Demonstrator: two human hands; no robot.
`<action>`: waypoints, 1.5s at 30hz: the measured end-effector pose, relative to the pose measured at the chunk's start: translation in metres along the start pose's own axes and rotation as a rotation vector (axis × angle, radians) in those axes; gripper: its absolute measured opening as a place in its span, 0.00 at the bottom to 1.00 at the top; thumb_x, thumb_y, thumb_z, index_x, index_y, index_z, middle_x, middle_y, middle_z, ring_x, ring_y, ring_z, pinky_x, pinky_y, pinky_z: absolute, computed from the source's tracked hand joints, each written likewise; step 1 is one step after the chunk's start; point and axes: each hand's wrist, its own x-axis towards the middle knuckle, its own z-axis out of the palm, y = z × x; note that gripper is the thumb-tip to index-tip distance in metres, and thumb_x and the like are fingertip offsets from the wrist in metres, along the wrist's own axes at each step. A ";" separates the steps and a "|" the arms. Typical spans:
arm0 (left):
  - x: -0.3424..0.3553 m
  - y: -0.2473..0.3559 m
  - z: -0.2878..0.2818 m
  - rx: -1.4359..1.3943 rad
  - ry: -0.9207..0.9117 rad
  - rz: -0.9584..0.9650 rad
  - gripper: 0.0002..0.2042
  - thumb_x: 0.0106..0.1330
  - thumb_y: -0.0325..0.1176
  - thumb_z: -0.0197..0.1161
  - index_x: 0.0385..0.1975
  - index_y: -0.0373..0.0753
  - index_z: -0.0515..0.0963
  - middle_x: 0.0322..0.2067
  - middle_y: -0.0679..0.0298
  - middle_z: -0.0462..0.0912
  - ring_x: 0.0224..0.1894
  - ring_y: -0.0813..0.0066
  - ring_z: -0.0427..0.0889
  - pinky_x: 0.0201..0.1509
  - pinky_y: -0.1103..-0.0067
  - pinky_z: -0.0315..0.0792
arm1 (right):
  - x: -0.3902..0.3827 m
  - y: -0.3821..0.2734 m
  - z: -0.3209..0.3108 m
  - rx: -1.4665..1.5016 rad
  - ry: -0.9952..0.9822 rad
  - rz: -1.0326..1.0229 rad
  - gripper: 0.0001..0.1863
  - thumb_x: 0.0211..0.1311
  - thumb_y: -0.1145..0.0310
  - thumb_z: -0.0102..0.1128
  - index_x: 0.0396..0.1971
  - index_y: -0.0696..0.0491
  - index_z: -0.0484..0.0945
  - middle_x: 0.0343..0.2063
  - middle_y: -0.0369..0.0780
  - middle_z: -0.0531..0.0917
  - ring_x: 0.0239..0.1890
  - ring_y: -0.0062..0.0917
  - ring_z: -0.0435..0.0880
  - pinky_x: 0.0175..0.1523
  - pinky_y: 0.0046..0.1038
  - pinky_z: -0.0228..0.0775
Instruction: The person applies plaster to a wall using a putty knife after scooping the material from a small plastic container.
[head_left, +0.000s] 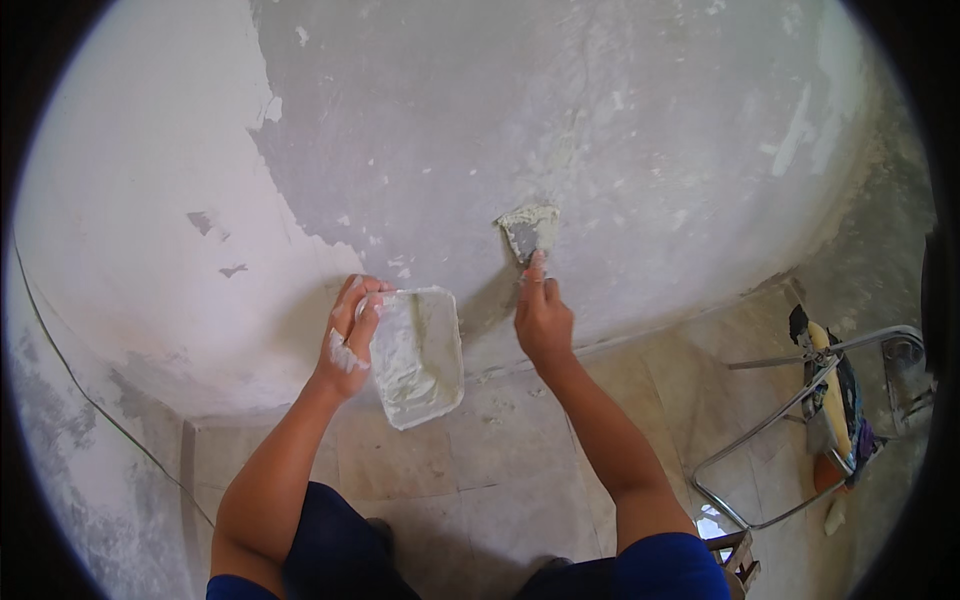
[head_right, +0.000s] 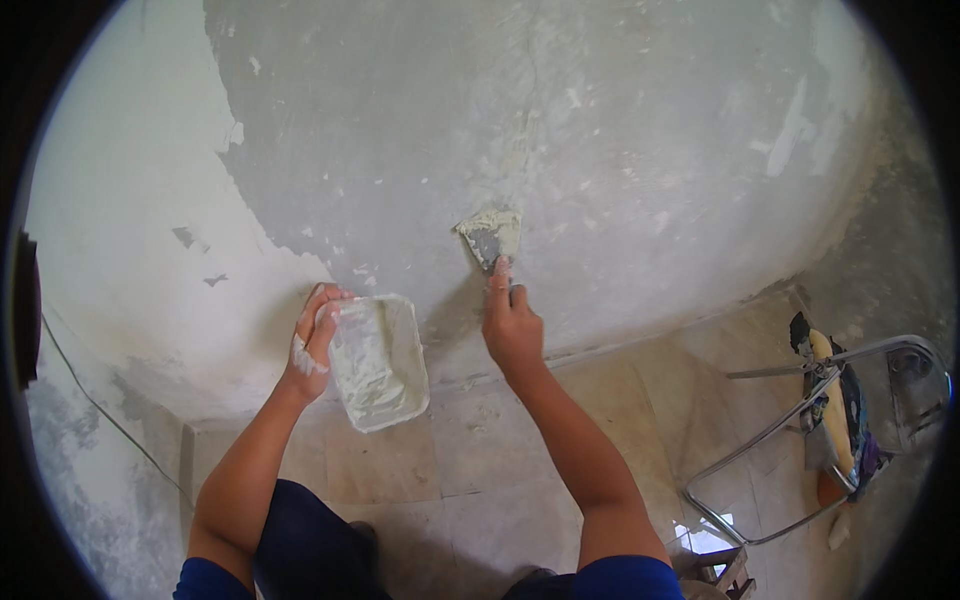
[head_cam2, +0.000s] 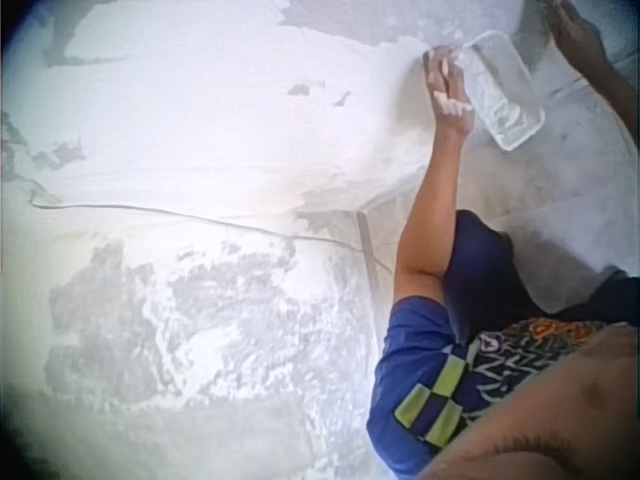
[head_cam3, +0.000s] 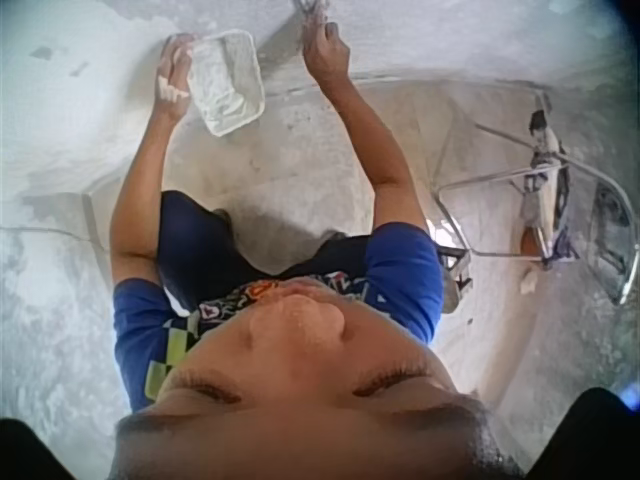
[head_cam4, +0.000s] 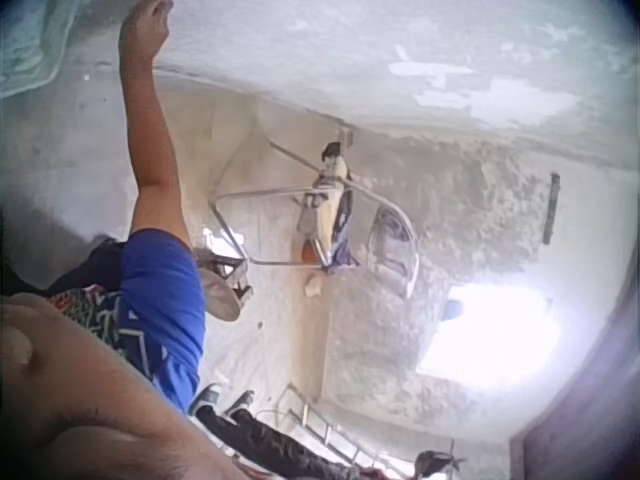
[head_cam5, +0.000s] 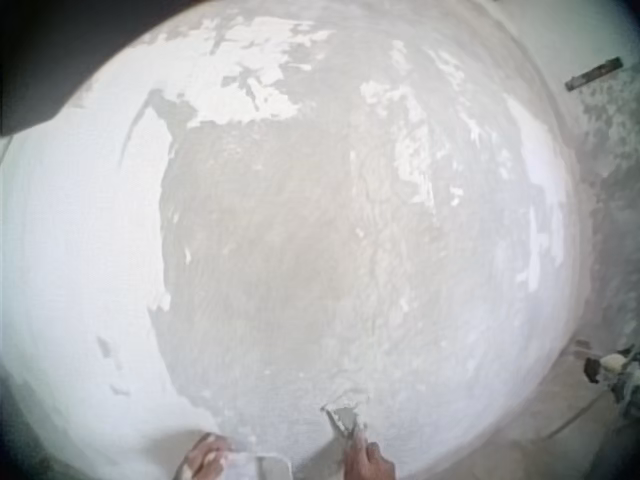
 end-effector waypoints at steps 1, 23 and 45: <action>-0.002 0.001 0.003 0.009 0.006 -0.011 0.16 0.79 0.40 0.50 0.49 0.32 0.75 0.47 0.59 0.75 0.49 0.68 0.74 0.58 0.75 0.68 | -0.013 -0.001 0.017 -0.036 -0.011 0.021 0.33 0.72 0.75 0.61 0.75 0.62 0.64 0.34 0.48 0.82 0.25 0.40 0.83 0.25 0.35 0.76; -0.012 0.032 -0.003 0.132 -0.005 0.069 0.15 0.80 0.37 0.49 0.50 0.31 0.75 0.49 0.56 0.76 0.51 0.64 0.76 0.62 0.73 0.67 | 0.003 -0.011 -0.069 0.299 -0.021 0.014 0.34 0.75 0.70 0.57 0.78 0.54 0.59 0.42 0.50 0.84 0.28 0.45 0.85 0.32 0.42 0.79; -0.008 0.024 -0.002 0.091 -0.052 0.141 0.15 0.79 0.37 0.50 0.50 0.31 0.75 0.48 0.56 0.76 0.49 0.65 0.75 0.58 0.74 0.69 | -0.064 0.035 -0.042 0.146 -0.172 -0.097 0.35 0.72 0.70 0.61 0.77 0.54 0.63 0.34 0.45 0.82 0.23 0.39 0.82 0.27 0.38 0.78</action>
